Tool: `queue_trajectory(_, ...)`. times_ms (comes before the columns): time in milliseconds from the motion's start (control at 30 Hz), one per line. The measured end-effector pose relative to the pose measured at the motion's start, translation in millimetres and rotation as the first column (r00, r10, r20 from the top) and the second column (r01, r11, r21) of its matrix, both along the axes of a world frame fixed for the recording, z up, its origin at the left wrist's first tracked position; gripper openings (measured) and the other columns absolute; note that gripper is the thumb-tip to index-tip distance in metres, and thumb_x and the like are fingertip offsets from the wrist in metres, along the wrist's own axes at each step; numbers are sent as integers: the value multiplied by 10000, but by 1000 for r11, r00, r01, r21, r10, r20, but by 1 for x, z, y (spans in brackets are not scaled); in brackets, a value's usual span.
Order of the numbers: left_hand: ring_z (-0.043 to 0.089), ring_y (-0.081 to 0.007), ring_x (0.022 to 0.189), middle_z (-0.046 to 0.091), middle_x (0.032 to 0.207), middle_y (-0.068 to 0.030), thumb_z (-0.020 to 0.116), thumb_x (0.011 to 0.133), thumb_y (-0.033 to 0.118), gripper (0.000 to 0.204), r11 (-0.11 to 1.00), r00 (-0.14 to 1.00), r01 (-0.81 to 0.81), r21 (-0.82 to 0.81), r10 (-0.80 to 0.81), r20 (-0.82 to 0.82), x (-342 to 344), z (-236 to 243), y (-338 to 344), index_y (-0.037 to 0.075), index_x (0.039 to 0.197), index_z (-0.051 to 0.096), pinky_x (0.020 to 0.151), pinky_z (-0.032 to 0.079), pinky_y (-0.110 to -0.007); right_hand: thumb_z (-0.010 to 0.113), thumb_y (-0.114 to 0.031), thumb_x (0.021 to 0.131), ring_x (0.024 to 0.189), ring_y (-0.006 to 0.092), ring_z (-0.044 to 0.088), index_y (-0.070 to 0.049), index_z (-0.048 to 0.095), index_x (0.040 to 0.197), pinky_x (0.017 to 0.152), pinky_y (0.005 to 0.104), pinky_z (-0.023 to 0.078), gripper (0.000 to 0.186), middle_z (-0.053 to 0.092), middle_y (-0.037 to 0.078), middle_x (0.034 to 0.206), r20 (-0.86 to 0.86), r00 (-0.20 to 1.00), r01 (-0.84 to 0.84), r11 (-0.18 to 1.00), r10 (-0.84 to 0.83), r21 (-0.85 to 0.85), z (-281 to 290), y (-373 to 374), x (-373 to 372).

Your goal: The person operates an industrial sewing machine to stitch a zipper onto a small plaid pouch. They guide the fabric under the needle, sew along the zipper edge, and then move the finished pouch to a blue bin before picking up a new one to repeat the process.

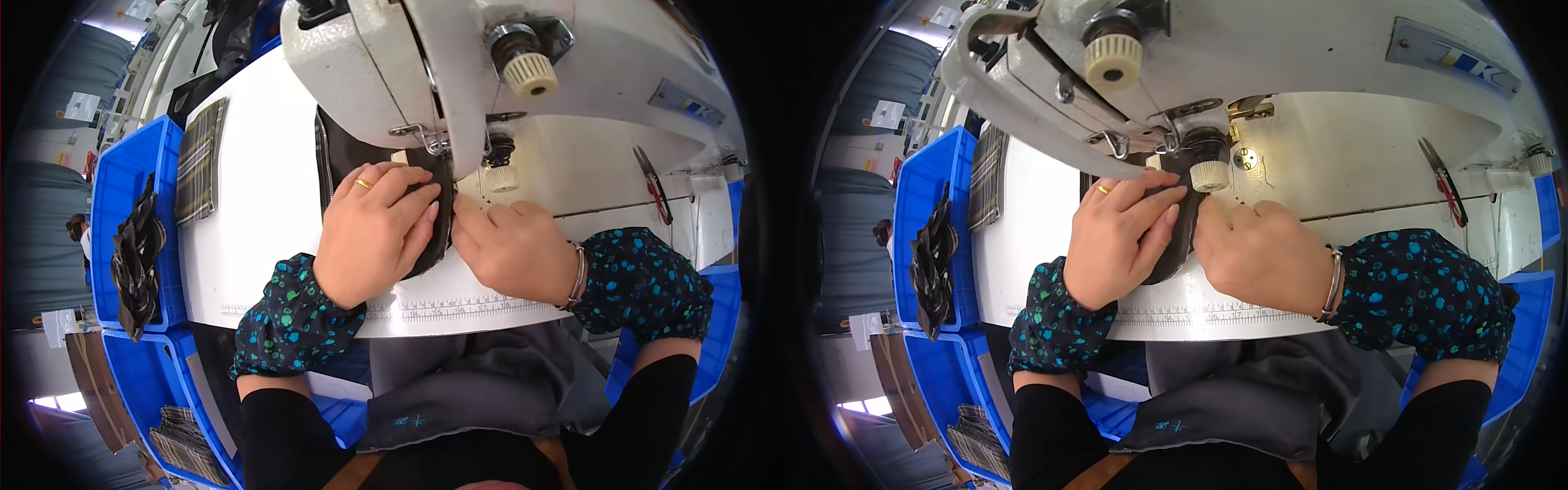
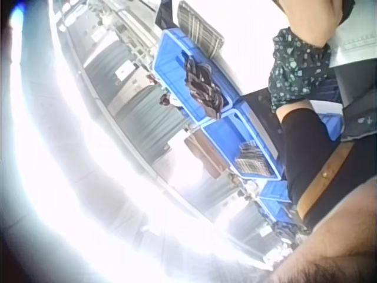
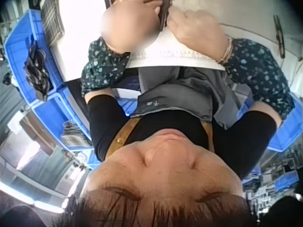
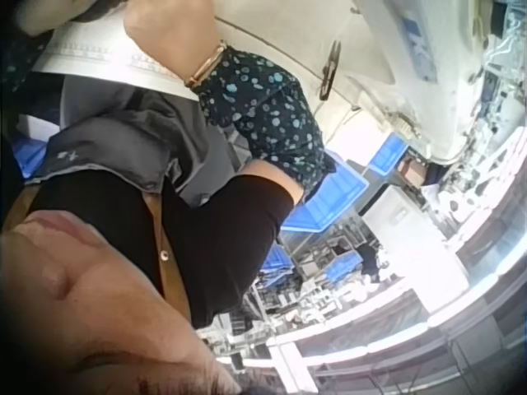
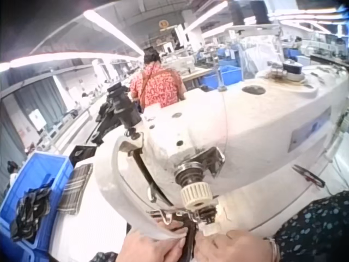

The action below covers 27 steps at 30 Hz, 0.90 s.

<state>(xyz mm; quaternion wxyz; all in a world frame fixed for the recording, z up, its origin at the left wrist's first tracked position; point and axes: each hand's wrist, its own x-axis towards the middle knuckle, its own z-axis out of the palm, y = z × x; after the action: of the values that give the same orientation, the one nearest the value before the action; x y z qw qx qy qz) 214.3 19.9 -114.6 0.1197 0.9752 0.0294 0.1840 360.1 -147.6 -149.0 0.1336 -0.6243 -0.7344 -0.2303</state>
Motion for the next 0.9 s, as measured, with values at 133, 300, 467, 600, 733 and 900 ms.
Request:
queue_trajectory(133,670,-315,1004,713,1100,-110,685,852,80,258,993,993,103,-52,-106,-49,-4,10,-3,15,1090,761,934,534,-418,664,-176,744,564,127,547,-69,668,750,484,281,426,107,568,44,753,-33,989,-141,988,143,62,-5,1,0)
queue_trajectory(300,662,-313,939,691,1068,-121,659,745,27,383,978,973,166,-124,-183,-139,-8,14,-5,-4,1117,745,933,537,-426,673,-179,734,563,124,556,-86,645,738,487,281,432,97,537,24,734,-89,978,-183,981,188,68,-10,0,-1)
queue_trajectory(467,638,-274,980,655,1005,-78,682,768,95,355,984,968,159,-79,-171,-185,-10,10,-3,21,1107,756,973,509,-415,683,-165,724,556,116,545,-107,611,721,485,279,434,93,494,9,737,-226,956,-157,977,188,147,-2,6,1)
queue_trajectory(600,640,-266,956,661,1007,-65,685,736,37,350,985,970,147,-87,-161,-180,-10,8,-3,28,1077,765,949,520,-406,680,-150,723,559,113,532,-96,597,703,478,281,434,101,470,11,726,-176,951,-234,963,255,133,-6,3,-3)
queue_trajectory(733,659,-261,933,675,1008,-63,704,670,-17,381,990,981,143,1,-142,-132,-12,5,-9,27,1044,765,914,550,-414,671,-139,723,560,132,546,-46,619,698,463,282,436,109,533,54,722,-78,945,-314,947,319,66,-4,-3,-7)
queue_trajectory(900,670,-247,981,664,990,-48,730,677,9,360,986,984,131,104,-117,-131,-16,-1,-18,57,1032,770,945,548,-420,667,-132,733,533,165,577,17,657,734,446,282,447,150,641,188,788,-4,941,-336,940,337,59,-4,-6,-10)
